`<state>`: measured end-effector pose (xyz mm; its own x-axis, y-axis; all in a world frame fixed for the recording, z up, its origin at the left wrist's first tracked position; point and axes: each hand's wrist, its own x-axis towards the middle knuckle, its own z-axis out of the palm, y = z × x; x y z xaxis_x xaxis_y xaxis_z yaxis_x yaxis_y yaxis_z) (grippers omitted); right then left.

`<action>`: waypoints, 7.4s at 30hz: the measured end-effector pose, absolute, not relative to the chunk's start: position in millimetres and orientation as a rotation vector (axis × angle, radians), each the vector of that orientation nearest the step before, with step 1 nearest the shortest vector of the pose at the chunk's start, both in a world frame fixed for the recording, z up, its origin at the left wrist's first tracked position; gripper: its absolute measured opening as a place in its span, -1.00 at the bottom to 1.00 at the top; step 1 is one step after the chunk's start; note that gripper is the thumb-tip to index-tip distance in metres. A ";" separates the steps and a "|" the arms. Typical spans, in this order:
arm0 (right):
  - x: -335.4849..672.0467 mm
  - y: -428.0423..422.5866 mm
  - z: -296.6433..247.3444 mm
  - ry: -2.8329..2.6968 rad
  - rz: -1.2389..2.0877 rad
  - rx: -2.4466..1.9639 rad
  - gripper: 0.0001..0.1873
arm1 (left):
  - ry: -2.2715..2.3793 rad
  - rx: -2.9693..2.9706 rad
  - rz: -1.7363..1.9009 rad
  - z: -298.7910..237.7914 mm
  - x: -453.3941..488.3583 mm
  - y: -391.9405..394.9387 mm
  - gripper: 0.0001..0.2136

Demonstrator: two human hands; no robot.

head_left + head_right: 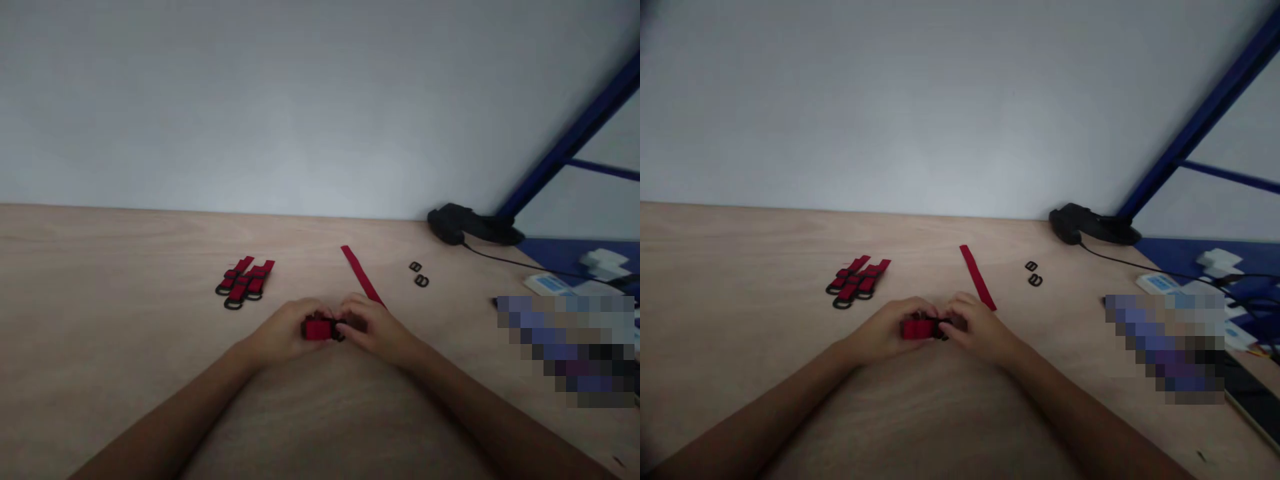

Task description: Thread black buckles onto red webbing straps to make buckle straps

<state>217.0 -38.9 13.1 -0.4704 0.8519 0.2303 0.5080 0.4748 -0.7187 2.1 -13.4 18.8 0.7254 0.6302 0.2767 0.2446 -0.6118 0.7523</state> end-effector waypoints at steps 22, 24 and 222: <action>214.4 -38.9 8.5 -1.778 1.123 -1.263 -0.89 | 0.714 2.528 0.647 11.1 1.2 -14.2 -0.55; 213.0 -40.1 9.9 -1.809 1.111 -1.296 -0.91 | 0.753 2.560 0.647 7.8 2.7 -14.3 -0.65; 246.8 -33.7 30.2 -1.970 0.567 -1.647 -0.60 | 0.988 2.462 0.386 21.5 -27.1 8.6 -0.75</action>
